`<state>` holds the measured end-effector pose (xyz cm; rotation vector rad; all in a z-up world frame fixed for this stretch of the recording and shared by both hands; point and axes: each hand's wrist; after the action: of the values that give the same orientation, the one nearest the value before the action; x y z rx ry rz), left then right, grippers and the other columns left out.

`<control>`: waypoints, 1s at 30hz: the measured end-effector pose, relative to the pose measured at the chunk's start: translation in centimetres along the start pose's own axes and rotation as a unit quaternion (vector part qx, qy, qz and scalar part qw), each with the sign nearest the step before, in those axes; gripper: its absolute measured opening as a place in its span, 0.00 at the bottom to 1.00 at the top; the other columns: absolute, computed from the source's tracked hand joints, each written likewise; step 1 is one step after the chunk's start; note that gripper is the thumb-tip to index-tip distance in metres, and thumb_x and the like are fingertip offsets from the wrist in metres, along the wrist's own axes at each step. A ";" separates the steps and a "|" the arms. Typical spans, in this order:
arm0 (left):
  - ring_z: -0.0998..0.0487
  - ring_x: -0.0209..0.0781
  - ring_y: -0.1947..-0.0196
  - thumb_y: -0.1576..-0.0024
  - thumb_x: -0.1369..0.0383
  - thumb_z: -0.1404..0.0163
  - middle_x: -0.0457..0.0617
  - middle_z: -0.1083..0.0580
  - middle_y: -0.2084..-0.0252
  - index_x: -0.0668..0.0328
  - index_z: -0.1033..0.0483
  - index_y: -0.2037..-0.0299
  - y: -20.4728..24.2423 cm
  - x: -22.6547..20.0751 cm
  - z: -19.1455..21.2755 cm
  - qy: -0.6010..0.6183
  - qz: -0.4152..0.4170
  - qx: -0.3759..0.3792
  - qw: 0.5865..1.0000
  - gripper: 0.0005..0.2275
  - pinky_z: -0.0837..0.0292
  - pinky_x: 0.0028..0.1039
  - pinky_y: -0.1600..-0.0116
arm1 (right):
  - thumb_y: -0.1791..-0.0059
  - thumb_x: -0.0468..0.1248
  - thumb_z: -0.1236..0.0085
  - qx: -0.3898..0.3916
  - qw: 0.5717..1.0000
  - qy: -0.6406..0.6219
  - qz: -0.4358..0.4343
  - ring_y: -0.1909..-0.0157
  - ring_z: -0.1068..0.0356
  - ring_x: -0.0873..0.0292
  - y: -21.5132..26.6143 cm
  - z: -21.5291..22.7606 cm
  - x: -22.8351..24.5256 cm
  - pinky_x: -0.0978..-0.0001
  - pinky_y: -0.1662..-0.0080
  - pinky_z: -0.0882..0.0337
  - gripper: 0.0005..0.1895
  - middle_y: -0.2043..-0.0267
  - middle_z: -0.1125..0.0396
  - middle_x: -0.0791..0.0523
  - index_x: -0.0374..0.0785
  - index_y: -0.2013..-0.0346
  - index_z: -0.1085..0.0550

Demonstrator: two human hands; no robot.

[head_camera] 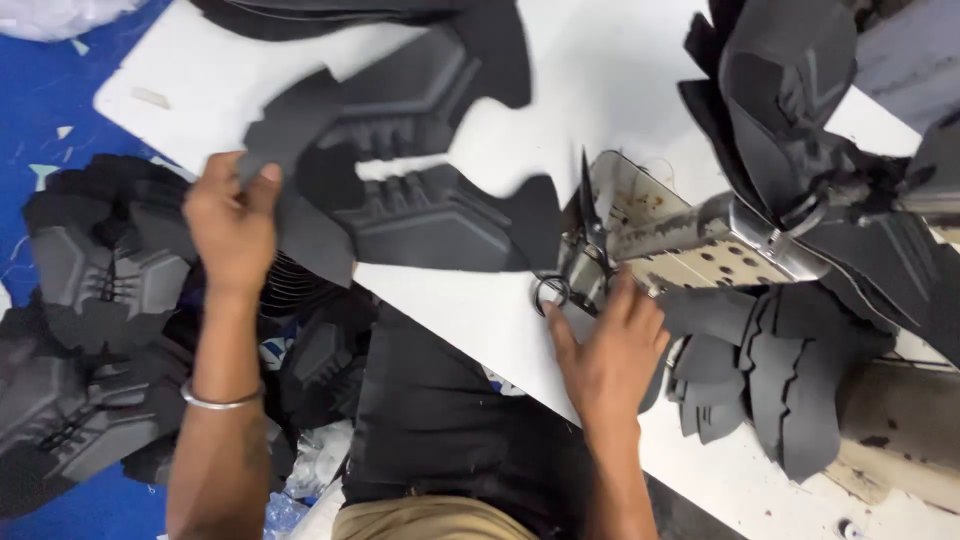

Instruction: The person sews black and gray shoe components together using a sewing machine, guiding the material under the needle. They periodically use scissors to trim excess threads and fabric, then reposition the parts to continue stitching.

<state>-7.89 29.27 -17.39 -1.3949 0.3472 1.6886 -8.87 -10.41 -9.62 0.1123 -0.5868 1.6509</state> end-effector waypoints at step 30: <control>0.19 0.31 0.65 0.39 0.70 0.44 0.51 0.20 0.62 0.69 0.34 0.44 11.3 -19.6 -9.8 0.360 0.216 0.344 0.840 0.17 0.17 0.25 0.66 | 0.60 0.68 0.31 0.224 0.506 -0.819 -0.149 0.57 0.37 0.54 18.7 1.9 -6.9 0.59 0.52 0.38 0.63 0.61 0.36 0.48 0.22 0.33 0.45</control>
<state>-10.87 7.27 -6.65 -1.3705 1.6261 1.0721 -25.84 -18.39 -16.54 2.2228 -1.3459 0.8036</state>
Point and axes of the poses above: each hand's wrist, its own y-axis away from the middle knuckle, its own z-axis out of the back of the hand, x = y × z
